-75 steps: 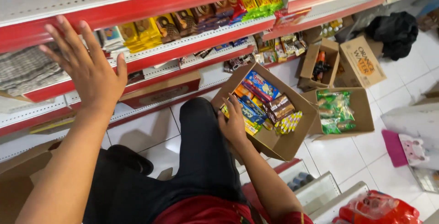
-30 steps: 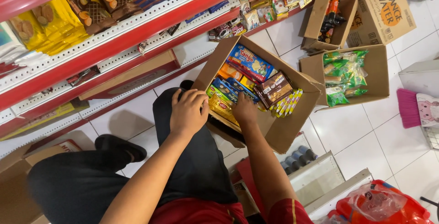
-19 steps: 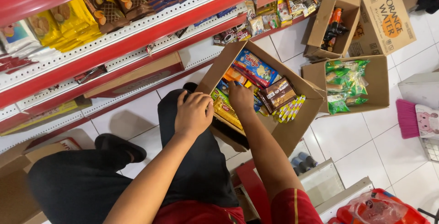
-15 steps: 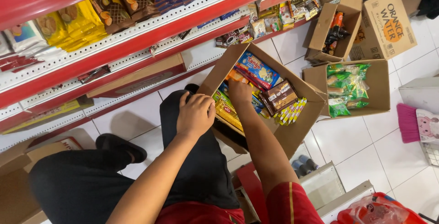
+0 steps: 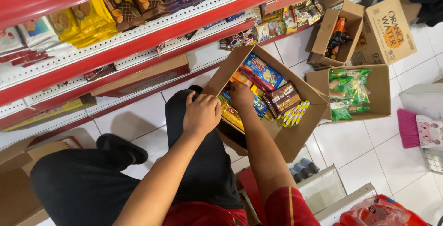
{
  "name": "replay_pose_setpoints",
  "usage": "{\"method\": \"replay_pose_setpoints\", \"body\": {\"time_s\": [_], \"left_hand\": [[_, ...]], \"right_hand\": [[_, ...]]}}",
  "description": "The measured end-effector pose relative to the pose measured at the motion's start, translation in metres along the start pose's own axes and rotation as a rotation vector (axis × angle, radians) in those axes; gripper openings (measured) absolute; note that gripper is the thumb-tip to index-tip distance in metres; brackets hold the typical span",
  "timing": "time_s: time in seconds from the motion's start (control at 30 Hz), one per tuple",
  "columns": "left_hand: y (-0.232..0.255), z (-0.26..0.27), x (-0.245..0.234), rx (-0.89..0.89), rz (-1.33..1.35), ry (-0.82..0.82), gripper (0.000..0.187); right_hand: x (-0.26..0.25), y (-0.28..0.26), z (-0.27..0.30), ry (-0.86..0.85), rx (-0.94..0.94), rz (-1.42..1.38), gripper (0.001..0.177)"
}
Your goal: The person sits on the floor of a snack aisle and wipes packaged snack bars and wafer packets one at a time with a checkered cloth, then places the cleaned packages onto the shelf in front of them, taking new items from open cardboard boxes on the floor.
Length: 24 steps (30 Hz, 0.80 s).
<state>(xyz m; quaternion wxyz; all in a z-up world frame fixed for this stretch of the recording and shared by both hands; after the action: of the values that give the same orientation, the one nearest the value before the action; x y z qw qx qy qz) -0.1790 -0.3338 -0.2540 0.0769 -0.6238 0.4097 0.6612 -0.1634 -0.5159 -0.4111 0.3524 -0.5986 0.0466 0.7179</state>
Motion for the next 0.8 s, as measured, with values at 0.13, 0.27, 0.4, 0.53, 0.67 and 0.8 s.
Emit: {"method": "replay_pose_setpoints", "body": {"time_s": [0.13, 0.27, 0.4, 0.53, 0.67, 0.8], "left_hand": [[0.0, 0.0, -0.002, -0.016, -0.003, -0.03, 0.019], [-0.001, 0.005, 0.001, -0.014, 0.018, -0.042, 0.019], [0.001, 0.011, -0.009, -0.003, 0.089, -0.019, 0.021], [0.01, 0.023, -0.027, 0.082, 0.198, 0.065, 0.031], [0.041, 0.035, -0.059, 0.222, 0.422, 0.182, 0.071], [0.049, 0.056, -0.062, 0.158, 0.749, 0.253, 0.086]], "right_hand": [[-0.054, -0.015, 0.046, 0.214, -0.157, -0.131, 0.016], [-0.099, -0.018, 0.086, 0.215, -0.154, -0.332, 0.017], [-0.133, -0.017, 0.124, 0.159, -0.083, -0.647, 0.018], [-0.169, -0.029, 0.162, 0.294, -0.077, -0.606, 0.02], [-0.188, -0.059, 0.19, 0.187, -0.135, -0.885, 0.017], [-0.218, -0.107, 0.213, 0.132, -0.169, -0.883, 0.014]]}}
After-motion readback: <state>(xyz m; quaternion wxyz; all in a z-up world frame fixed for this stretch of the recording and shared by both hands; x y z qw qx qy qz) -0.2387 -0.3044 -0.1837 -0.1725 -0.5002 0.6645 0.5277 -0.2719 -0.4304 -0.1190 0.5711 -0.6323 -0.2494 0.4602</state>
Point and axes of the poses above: each hand's wrist, its own z-axis away from the middle knuckle, its own x-axis out of the palm, y = z × x, the point moved 10 cm from there along -z, towards the middle knuckle, and after that the axes turned 8 degrees about x, right-handed, at the moved point
